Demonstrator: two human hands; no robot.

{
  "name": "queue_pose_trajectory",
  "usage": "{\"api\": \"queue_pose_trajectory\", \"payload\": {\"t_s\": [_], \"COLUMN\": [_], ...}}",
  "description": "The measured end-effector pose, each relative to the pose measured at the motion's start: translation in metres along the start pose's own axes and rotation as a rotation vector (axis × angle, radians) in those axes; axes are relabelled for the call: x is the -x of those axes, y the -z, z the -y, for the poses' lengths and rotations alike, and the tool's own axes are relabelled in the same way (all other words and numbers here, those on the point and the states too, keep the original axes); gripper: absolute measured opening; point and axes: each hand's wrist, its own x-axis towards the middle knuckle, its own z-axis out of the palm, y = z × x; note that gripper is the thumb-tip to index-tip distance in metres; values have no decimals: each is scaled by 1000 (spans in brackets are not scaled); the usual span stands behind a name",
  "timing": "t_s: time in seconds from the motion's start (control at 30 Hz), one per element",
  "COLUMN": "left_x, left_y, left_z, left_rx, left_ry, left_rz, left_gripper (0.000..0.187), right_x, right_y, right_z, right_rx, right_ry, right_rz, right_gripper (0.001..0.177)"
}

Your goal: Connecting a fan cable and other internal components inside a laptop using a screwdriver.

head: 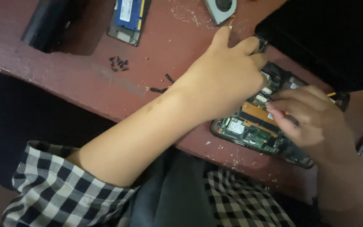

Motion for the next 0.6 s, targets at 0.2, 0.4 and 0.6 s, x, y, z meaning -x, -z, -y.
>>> {"api": "queue_pose_trajectory", "payload": {"t_s": [0.2, 0.4, 0.6], "left_x": [0, 0, 1], "left_y": [2, 2, 2], "left_z": [2, 2, 2], "left_rx": [18, 7, 5], "left_ry": [-11, -12, -17], "left_rz": [36, 44, 32], "left_gripper": [24, 25, 28], "right_x": [-4, -6, -6], "right_y": [5, 10, 7], "right_z": [4, 4, 4], "right_rx": [-15, -36, -31], "right_ry": [65, 142, 134], "right_rz": [10, 41, 30], "right_gripper": [10, 12, 11]}}
